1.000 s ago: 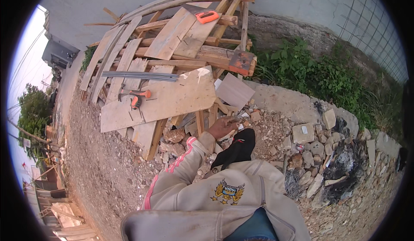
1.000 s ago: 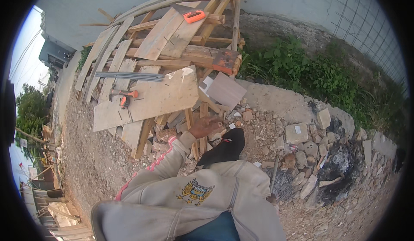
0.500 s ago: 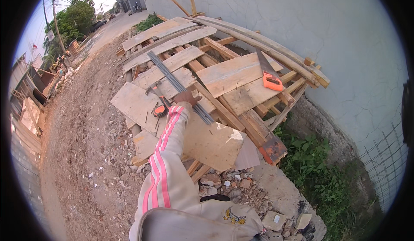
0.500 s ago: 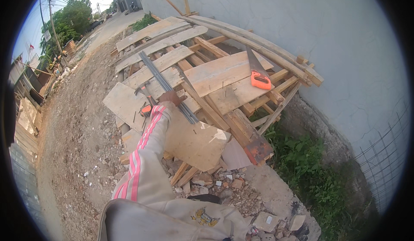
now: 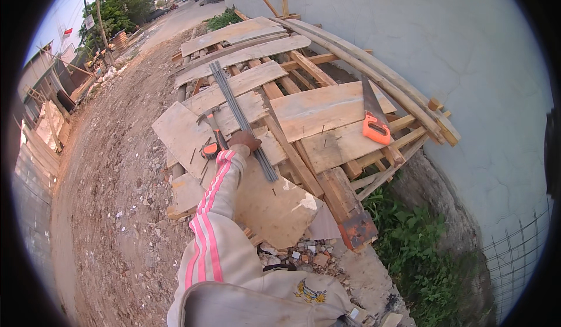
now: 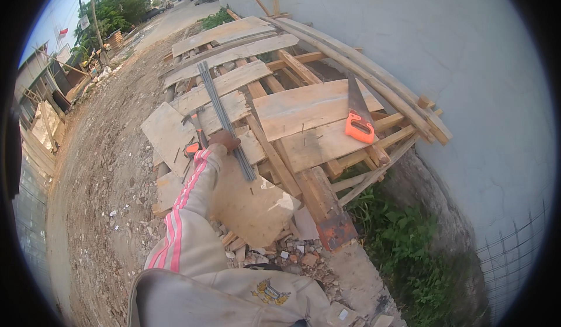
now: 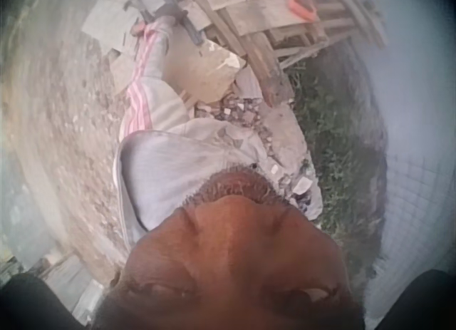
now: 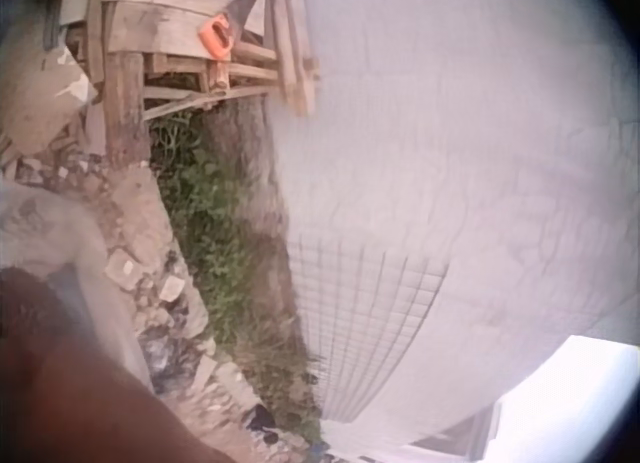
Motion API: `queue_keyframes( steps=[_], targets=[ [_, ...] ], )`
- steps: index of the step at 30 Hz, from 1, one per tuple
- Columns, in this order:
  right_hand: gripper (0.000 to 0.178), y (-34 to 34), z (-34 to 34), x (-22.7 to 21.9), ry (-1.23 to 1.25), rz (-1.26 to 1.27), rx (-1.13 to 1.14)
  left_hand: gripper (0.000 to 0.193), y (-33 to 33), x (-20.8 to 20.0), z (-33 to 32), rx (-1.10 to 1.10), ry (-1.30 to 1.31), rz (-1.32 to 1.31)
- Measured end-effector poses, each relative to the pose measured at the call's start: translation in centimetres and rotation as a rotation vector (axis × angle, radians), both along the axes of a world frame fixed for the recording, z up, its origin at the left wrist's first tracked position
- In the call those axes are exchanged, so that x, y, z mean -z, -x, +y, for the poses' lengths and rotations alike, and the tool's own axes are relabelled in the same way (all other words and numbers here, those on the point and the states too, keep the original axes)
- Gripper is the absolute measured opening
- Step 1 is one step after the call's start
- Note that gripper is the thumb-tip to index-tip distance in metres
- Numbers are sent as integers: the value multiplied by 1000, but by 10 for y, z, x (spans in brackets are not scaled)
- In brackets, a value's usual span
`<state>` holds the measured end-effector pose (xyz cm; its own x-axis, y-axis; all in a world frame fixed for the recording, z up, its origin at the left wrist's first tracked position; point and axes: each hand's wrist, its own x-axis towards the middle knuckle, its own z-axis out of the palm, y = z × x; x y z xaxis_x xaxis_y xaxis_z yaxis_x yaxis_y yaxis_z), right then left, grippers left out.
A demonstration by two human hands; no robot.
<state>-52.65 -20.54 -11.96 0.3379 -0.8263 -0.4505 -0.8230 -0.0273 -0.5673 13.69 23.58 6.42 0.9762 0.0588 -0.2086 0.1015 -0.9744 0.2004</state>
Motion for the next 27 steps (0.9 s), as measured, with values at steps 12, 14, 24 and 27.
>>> queue_keyframes(
  steps=[12,14,24,27],
  targets=[
    [46,57,-45,-8,35,-115,55,33,14,13,1,-149,1149,-313],
    [46,60,-63,6,-7,-128,-19,34,48,-10,32,-352,1216,-273],
    [45,92,-95,-5,-49,-199,-24,20,210,-8,-151,-129,1600,-307],
    [45,93,-102,-8,-64,-212,-45,24,230,18,-193,18,1353,-466]
  ],
)
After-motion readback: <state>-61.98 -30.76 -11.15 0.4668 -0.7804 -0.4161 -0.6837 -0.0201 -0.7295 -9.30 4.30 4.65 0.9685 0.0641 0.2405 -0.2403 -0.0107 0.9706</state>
